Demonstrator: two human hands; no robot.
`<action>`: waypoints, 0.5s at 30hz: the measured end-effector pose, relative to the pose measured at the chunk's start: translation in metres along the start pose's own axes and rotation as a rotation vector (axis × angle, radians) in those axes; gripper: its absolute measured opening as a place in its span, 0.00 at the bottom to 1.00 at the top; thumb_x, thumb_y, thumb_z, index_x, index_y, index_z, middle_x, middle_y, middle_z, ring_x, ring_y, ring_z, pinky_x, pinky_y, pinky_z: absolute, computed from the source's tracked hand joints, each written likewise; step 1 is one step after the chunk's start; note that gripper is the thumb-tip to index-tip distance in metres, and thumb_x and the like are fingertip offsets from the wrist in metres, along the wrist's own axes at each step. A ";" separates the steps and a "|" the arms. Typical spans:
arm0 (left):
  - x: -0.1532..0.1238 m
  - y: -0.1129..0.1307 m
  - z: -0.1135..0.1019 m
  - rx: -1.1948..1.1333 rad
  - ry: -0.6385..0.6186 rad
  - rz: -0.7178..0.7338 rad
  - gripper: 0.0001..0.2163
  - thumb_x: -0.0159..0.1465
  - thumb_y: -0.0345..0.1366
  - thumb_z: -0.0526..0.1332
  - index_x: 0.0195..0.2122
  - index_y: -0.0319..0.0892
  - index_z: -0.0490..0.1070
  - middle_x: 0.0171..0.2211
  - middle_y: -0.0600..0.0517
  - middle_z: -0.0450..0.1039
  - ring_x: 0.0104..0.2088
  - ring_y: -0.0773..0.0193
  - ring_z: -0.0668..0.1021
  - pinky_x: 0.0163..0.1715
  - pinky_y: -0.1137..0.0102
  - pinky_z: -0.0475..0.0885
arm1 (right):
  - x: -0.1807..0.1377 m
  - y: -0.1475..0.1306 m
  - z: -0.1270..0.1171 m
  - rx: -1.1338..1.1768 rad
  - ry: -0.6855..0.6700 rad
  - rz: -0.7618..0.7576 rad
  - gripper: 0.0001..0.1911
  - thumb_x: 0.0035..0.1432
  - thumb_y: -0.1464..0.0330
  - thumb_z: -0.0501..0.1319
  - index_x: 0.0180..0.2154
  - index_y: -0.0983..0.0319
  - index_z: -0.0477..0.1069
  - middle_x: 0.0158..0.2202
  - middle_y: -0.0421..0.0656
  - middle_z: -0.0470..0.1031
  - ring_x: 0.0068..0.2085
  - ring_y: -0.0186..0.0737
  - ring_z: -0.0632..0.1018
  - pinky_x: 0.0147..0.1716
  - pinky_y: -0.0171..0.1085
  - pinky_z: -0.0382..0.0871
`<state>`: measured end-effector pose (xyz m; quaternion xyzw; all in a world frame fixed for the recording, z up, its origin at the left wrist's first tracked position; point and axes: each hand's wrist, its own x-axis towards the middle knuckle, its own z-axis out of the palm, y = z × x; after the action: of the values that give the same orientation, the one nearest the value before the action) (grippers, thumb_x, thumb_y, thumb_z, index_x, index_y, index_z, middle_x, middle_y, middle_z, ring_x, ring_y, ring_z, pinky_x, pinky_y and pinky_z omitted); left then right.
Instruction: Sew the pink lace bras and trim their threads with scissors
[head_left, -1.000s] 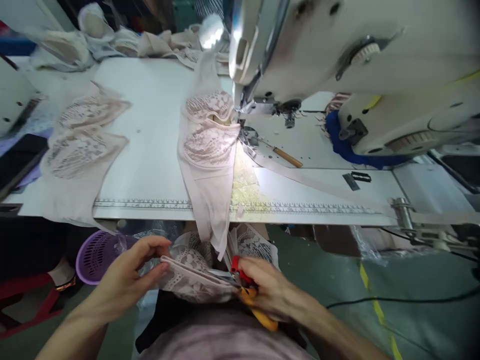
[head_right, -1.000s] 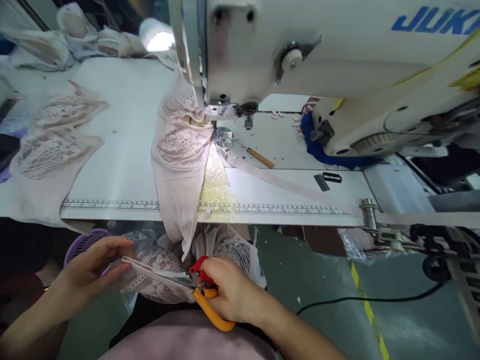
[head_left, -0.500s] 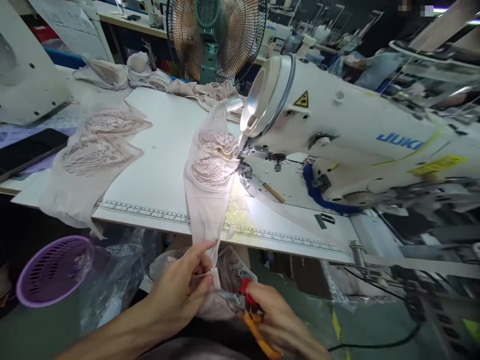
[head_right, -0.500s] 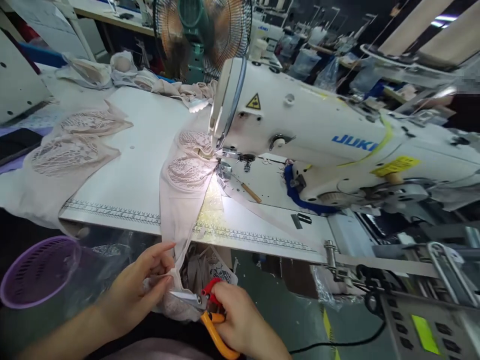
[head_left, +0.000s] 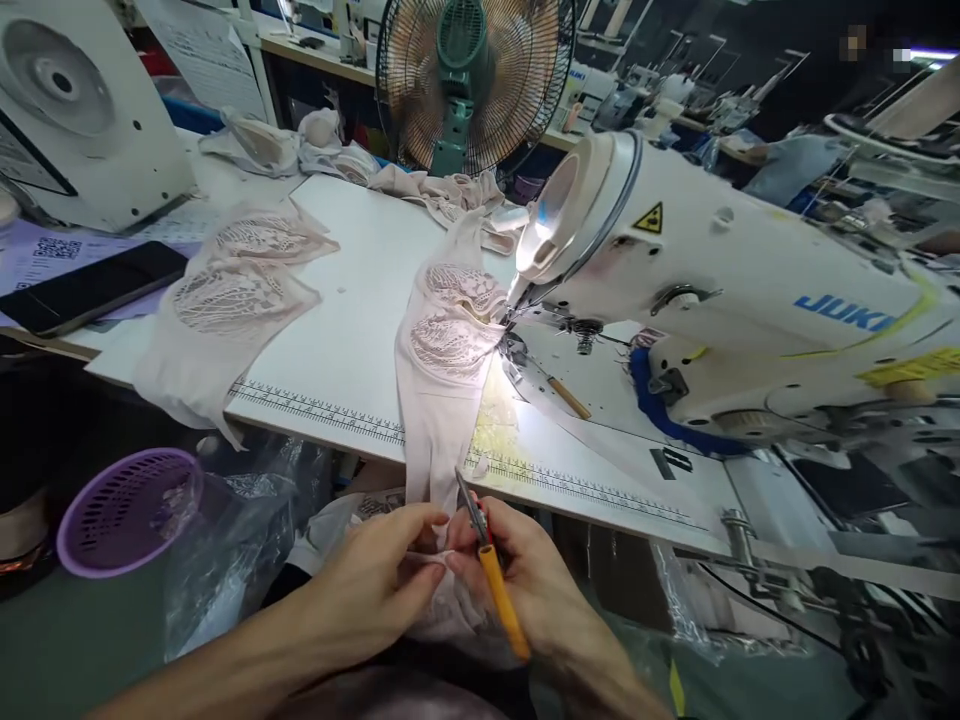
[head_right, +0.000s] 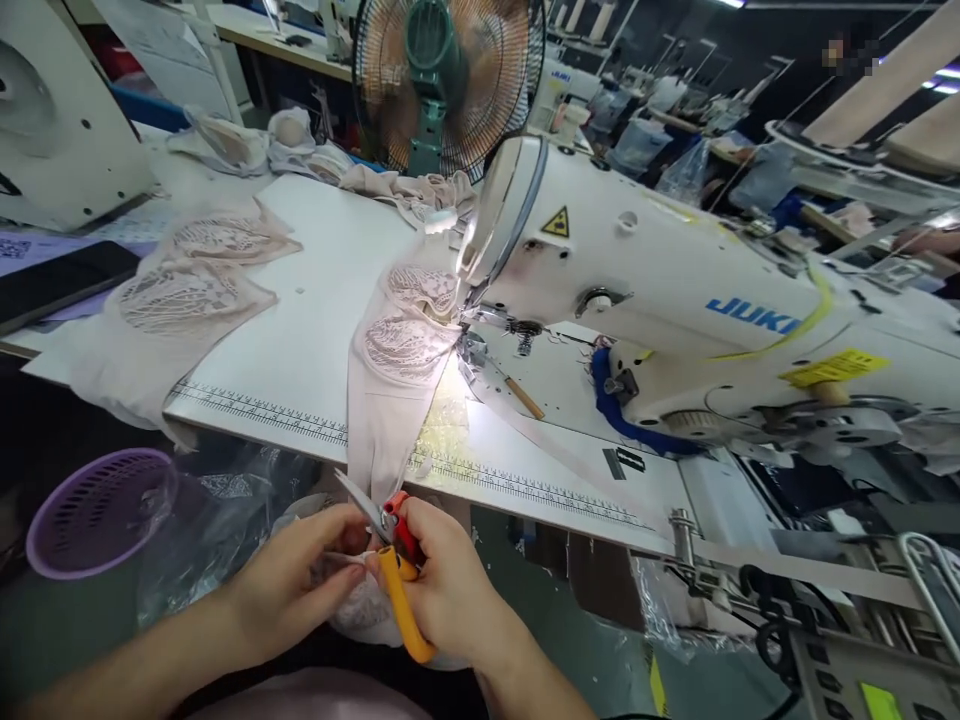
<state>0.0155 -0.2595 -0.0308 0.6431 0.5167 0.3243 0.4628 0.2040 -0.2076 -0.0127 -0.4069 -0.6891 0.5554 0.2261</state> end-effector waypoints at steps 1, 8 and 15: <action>0.000 0.000 -0.003 0.037 0.011 0.008 0.10 0.63 0.37 0.56 0.43 0.43 0.73 0.33 0.50 0.76 0.33 0.60 0.76 0.35 0.67 0.67 | 0.001 0.002 0.001 0.041 -0.014 -0.002 0.13 0.55 0.62 0.65 0.29 0.59 0.62 0.28 0.39 0.67 0.29 0.37 0.67 0.27 0.35 0.63; 0.003 0.006 -0.013 -0.242 -0.044 -0.175 0.12 0.59 0.44 0.57 0.23 0.42 0.66 0.23 0.54 0.63 0.27 0.63 0.67 0.30 0.69 0.61 | 0.012 0.008 0.015 0.240 -0.033 -0.013 0.14 0.55 0.62 0.67 0.32 0.59 0.63 0.31 0.39 0.70 0.30 0.35 0.69 0.30 0.35 0.66; 0.006 0.010 -0.027 -0.443 -0.200 -0.408 0.16 0.51 0.50 0.62 0.20 0.43 0.62 0.18 0.58 0.55 0.20 0.70 0.58 0.21 0.71 0.51 | 0.008 0.009 0.011 0.032 -0.102 -0.089 0.18 0.54 0.52 0.62 0.38 0.58 0.65 0.33 0.42 0.71 0.29 0.38 0.72 0.29 0.36 0.70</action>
<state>-0.0035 -0.2469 -0.0124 0.4384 0.5038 0.2644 0.6958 0.1936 -0.2067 -0.0258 -0.3431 -0.7083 0.5758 0.2216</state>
